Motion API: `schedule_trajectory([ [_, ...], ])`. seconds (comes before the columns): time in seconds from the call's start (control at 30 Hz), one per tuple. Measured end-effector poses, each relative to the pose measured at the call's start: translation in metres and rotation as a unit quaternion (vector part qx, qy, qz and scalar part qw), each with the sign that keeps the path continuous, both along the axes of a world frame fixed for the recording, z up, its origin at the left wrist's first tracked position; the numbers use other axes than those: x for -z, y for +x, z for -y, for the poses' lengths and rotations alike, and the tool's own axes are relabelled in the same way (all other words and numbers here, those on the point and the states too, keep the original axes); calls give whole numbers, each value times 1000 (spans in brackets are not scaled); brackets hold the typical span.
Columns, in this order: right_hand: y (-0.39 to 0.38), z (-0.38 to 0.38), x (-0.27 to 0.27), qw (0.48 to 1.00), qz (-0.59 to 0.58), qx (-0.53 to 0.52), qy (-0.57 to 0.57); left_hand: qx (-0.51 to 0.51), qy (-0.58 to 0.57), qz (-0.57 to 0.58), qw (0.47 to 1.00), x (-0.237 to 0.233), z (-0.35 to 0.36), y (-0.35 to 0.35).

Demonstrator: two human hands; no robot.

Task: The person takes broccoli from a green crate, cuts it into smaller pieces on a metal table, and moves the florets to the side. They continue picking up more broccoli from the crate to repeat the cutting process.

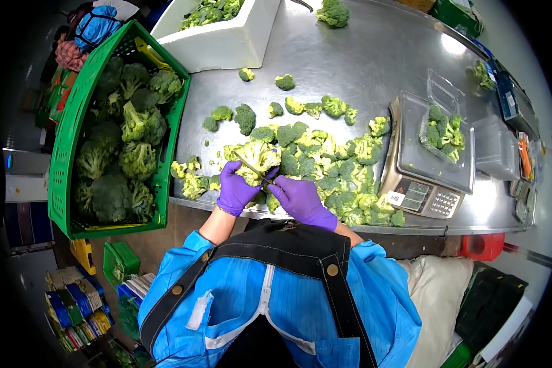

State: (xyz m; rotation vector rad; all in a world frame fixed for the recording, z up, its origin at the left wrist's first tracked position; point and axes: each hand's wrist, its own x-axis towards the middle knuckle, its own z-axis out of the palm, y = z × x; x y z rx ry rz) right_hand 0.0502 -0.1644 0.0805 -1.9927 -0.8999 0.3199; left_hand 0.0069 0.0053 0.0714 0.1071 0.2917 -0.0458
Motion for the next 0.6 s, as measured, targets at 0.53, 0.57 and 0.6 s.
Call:
schedule_trajectory([
  [0.53, -5, -11, -3, 988, 118, 39, -90, 24, 72, -25, 997, 16, 2, -11],
  [0.57, -4, -10, -4, 989, 103, 36, -100, 5, 118, -48, 992, 17, 3, -10],
  [0.6, -4, -9, -4, 989, 103, 37, -101, 6, 117, -48, 992, 17, 3, -9],
])
